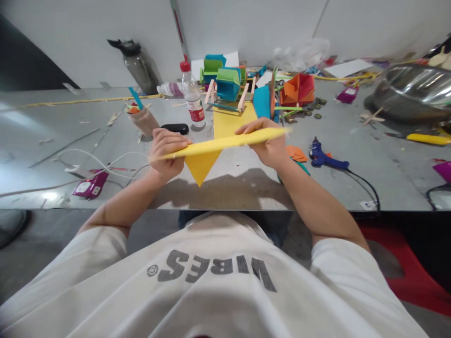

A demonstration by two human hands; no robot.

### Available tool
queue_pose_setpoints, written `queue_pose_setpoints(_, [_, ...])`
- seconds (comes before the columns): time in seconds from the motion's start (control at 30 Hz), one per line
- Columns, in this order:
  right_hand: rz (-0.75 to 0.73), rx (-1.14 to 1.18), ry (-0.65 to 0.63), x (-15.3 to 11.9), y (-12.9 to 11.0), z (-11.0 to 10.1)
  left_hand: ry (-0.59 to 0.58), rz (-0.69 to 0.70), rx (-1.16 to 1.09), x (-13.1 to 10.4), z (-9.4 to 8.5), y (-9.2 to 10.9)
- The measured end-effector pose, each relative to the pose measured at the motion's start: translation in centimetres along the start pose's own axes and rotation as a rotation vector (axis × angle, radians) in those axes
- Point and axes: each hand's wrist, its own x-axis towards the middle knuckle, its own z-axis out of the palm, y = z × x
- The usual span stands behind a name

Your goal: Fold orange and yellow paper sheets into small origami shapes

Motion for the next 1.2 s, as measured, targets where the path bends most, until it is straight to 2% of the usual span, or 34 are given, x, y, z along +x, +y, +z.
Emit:
queue_pose_setpoints(0.03, [-0.021,-0.009,-0.011,-0.4,-0.7,-0.4,-0.005,0.101,0.002,0.6,-1.0,0.4])
queue_pose_setpoints(0.07, [-0.033,-0.036,-0.083,-1.0,-1.2,-0.9,-0.018,0.183,-0.012,1.0,-2.1,0.9])
queue_pose_setpoints(0.13, [-0.065,-0.1,-0.222,-2.8,-2.0,-2.0,-0.16,0.29,-0.024,1.2,-3.9,2.5])
queue_pose_setpoints(0.2, [-0.112,-0.21,-0.313,-5.6,-2.2,-2.9,-0.32,0.328,-0.027,0.2,-5.1,4.5])
queue_pose_setpoints(0.3, [-0.277,-0.447,-0.569,-10.7,-1.9,-3.5,-0.463,0.21,-0.047,-3.6,-6.0,7.4])
queue_pose_setpoints(0.33, [-0.32,-0.531,-0.618,-12.4,-2.0,-3.4,-0.519,0.147,-0.07,-5.0,-6.0,8.2])
queue_pose_setpoints(0.43, [-0.32,-0.777,-0.701,-16.2,-2.5,-2.7,-0.641,-0.013,-0.064,-8.5,-6.1,9.8])
queue_pose_setpoints(0.53, [-0.32,-0.873,-0.695,-18.0,-3.4,-2.2,-0.7,-0.115,-0.074,-9.8,-6.6,10.5])
queue_pose_setpoints(0.73, [-0.298,-0.909,-0.69,-19.6,-3.5,-2.2,-0.835,-0.311,-0.073,-9.9,-7.7,11.7])
queue_pose_setpoints(0.93, [-0.248,-0.888,-0.622,-21.1,-3.1,-2.1,-0.835,-0.541,-0.072,-9.7,-7.5,11.8])
queue_pose_setpoints(1.03, [-0.124,-0.813,-0.498,-20.8,-3.0,-1.4,-0.799,-0.642,-0.027,-8.9,-7.1,11.8])
queue_pose_setpoints(1.13, [0.081,-0.73,-0.324,-19.8,-2.8,-0.4,-0.743,-0.739,0.061,-8.4,-6.4,11.5])
queue_pose_setpoints(1.2, [0.158,-0.674,-0.292,-19.0,-2.5,0.0,-0.717,-0.779,0.086,-8.4,-5.8,11.1])
